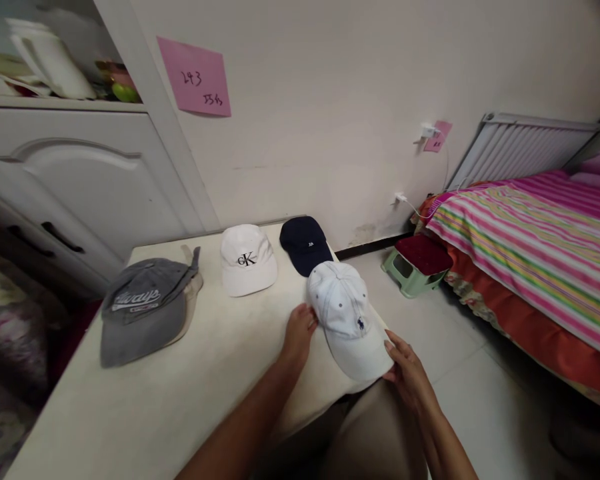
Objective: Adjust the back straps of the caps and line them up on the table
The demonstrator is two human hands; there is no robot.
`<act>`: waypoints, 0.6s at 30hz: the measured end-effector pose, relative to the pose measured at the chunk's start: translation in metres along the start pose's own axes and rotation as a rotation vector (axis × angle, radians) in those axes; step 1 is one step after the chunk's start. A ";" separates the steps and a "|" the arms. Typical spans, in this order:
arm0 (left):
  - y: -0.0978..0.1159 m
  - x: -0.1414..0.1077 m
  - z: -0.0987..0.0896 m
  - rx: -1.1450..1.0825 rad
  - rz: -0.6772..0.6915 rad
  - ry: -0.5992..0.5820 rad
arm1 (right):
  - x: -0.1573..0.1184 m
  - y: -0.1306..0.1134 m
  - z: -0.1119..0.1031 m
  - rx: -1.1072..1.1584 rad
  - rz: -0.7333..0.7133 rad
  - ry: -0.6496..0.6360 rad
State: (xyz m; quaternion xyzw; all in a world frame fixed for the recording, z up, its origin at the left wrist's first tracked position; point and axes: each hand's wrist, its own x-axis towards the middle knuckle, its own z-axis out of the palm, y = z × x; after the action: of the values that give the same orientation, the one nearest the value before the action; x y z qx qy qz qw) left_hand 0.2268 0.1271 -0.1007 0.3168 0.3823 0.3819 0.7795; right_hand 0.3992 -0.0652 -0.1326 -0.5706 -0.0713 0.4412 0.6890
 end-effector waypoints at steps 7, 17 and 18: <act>-0.005 -0.029 0.003 0.032 -0.183 -0.103 | 0.002 -0.019 -0.012 -0.349 -0.058 -0.056; -0.004 -0.017 0.009 -0.009 -0.185 -0.154 | 0.066 -0.058 0.014 -0.572 -0.349 -0.138; -0.004 -0.016 0.009 -0.010 -0.187 -0.160 | 0.072 -0.060 0.020 -0.577 -0.346 -0.157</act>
State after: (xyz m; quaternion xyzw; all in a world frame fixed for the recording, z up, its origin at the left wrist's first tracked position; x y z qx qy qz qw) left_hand 0.2290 0.1097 -0.0940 0.3052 0.3448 0.2831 0.8413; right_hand 0.4620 0.0017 -0.1041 -0.6857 -0.3415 0.3221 0.5563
